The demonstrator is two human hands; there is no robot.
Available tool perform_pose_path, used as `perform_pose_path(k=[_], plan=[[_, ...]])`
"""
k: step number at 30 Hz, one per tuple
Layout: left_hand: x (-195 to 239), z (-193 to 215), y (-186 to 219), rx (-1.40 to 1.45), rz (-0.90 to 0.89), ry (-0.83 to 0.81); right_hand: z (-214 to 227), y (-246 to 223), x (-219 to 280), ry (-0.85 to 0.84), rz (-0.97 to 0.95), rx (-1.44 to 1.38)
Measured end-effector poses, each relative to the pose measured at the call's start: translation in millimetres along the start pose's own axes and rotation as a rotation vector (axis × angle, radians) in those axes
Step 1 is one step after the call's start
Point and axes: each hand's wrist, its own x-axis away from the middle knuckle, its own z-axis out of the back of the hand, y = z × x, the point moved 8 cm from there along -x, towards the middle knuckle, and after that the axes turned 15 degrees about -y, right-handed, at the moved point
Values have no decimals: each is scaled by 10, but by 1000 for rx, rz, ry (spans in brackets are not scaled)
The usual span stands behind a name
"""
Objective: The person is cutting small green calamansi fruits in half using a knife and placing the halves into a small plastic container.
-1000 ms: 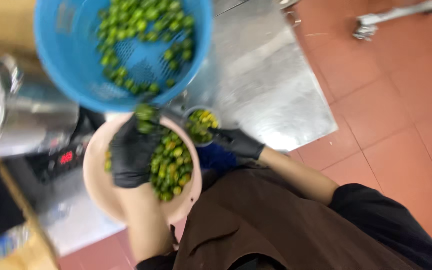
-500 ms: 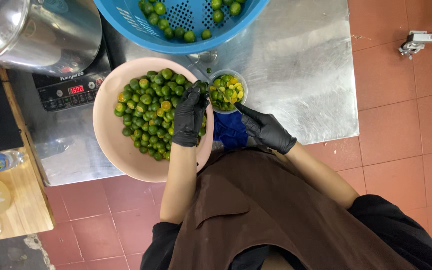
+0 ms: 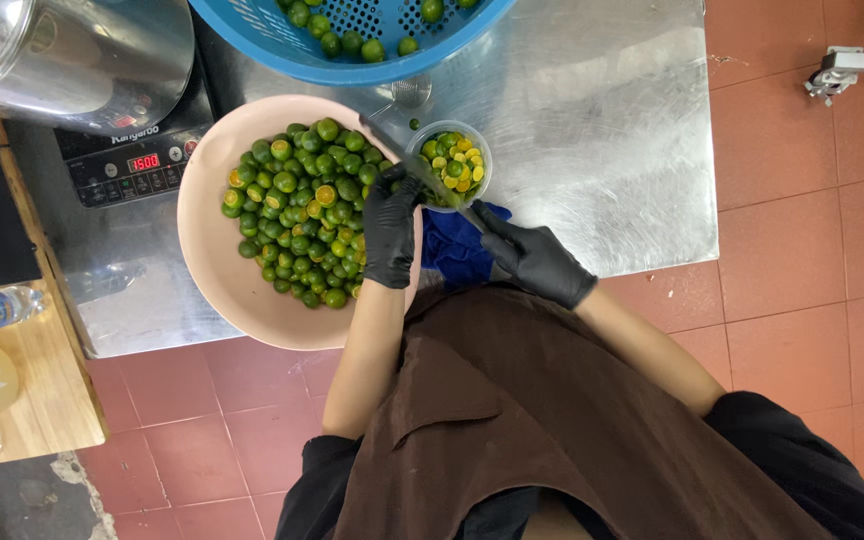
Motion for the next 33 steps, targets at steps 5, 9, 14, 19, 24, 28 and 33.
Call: perform_pose_path(k=[5, 9, 14, 19, 24, 28, 33], plan=[[258, -179, 308, -671, 21, -25, -28, 30, -408, -37, -54, -398], [361, 80, 402, 403, 96, 102, -126, 143, -395, -133, -234, -374], [253, 252, 166, 180, 101, -105, -82, -115, -353, -107, 141, -432], [26, 305, -136, 321, 166, -109, -3, -133, -260, -77, -23, -414], [-50, 250, -114, 133, 70, -24, 31, -250, -228, -6, 74, -71], [-23, 272, -142, -29, 31, 66, 19, -390, -153, 3, 175, -10], [1, 265, -238, 201, -14, 106, -59, -245, -143, -70, -38, -81]])
